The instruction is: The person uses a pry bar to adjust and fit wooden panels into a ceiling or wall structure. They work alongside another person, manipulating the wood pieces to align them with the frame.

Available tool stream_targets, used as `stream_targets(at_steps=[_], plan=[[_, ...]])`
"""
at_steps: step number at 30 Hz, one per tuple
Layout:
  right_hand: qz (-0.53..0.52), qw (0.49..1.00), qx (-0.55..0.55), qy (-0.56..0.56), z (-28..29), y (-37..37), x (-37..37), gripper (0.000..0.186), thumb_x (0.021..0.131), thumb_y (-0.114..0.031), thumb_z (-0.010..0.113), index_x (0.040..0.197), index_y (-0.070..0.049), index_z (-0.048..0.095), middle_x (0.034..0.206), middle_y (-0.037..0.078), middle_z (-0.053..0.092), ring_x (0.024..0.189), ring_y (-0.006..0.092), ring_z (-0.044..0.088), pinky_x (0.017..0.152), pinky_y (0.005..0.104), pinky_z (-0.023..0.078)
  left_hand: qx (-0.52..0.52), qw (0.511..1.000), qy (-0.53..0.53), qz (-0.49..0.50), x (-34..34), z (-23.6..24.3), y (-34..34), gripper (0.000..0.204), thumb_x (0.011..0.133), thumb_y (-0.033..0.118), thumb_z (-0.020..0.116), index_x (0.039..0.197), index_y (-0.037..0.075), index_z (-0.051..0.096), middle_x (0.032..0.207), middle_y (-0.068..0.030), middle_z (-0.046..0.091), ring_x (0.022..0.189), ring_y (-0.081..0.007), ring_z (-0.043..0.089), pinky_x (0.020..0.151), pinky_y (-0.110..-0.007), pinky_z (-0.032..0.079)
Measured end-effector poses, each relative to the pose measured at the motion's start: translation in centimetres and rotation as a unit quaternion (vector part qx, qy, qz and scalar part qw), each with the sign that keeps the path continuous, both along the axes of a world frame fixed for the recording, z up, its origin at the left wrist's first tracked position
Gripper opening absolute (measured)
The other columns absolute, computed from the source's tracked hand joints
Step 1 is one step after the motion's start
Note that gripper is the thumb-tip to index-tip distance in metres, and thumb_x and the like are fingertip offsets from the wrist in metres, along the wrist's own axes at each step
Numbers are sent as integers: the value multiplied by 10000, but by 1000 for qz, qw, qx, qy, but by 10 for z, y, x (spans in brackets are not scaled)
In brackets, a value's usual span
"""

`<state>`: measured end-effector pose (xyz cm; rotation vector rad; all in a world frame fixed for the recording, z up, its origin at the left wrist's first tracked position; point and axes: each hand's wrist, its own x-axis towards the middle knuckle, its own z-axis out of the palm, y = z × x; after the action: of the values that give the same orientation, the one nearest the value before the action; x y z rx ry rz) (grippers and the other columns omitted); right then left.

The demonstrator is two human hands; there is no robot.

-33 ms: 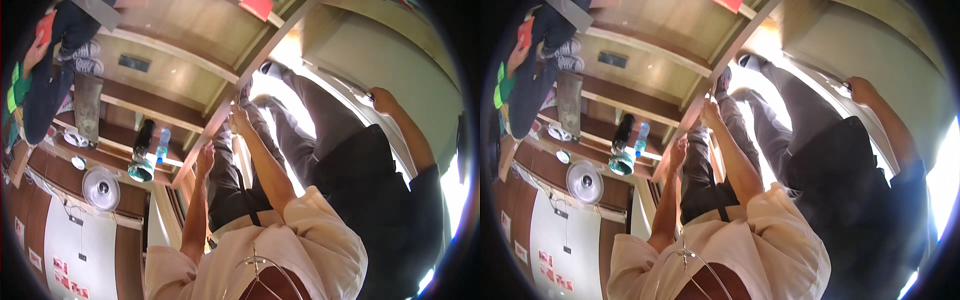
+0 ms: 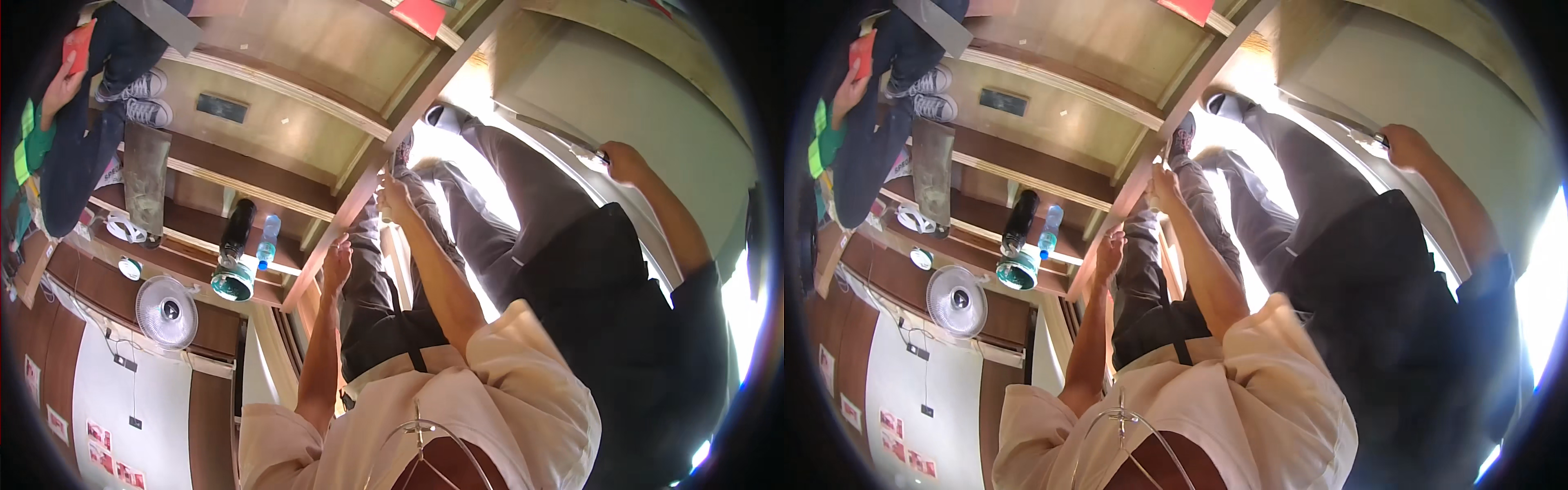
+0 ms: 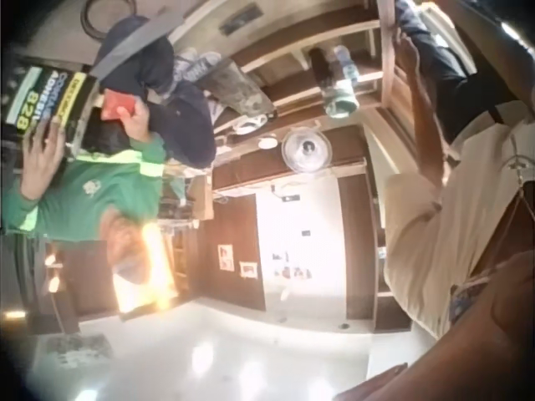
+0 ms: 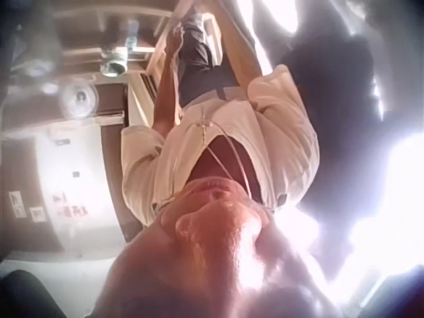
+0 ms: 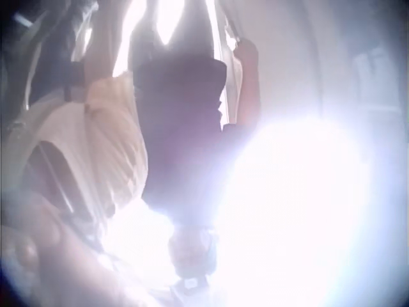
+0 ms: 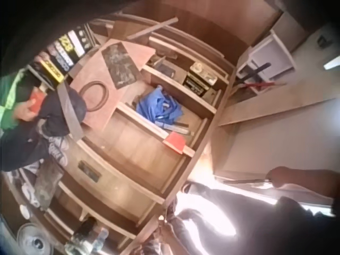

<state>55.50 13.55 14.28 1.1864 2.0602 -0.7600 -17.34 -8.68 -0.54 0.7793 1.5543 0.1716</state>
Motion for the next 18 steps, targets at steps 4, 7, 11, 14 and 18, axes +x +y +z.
stream_targets(at_steps=[4, 7, 11, 14, 18], plan=[[-194, 980, 33, -9, -32, 24, -63, 108, 938, -184, 463, 899, -91, 502, 584, 72, 496, 439, 211, 494, 432, 384, 451, -1, 1000, -8, -3, -12, 9, -4, 414, 945, 248, 453, 1248, -25, 518, 1092, -216, 641, 920, -265, 662, 829, -338, 521], [-569, 814, 30, 111, -104, 44, -185, 101, 933, -169, 452, 959, -93, 512, 586, 73, 501, 437, 219, 497, 426, 389, 451, 2, 1000, -5, 10, -20, 19, 12, 385, 938, 167, 460, 1274, -18, 501, 1099, -197, 622, 975, -225, 636, 844, -335, 513], [-849, 408, 9, 336, -197, 42, -335, 154, 926, -150, 439, 1040, -95, 525, 590, 74, 509, 433, 229, 502, 418, 396, 452, 61, 997, 1, 57, -32, 10, 18, 381, 946, 168, 480, 1281, -11, 506, 999, -151, 639, 858, -213, 631, 808, -312, 501], [-893, 302, -36, 332, -247, 26, -386, 213, 921, -136, 428, 1101, -97, 535, 592, 75, 515, 431, 237, 505, 412, 401, 453, 19, 995, 16, 95, -34, 17, 25, 391, 955, 195, 496, 1287, -11, 503, 975, -146, 641, 852, -205, 632, 803, -307, 501], [-907, 287, -89, 294, -286, 5, -366, 335, 937, -208, 441, 1263, -137, 472, 571, 33, 457, 412, 175, 458, 371, 342, 418, -10, 1000, 21, 0, -25, 21, 34, 402, 942, 217, 494, 1270, -13, 512, 1032, -131, 613, 897, -190, 630, 794, -314, 509]])
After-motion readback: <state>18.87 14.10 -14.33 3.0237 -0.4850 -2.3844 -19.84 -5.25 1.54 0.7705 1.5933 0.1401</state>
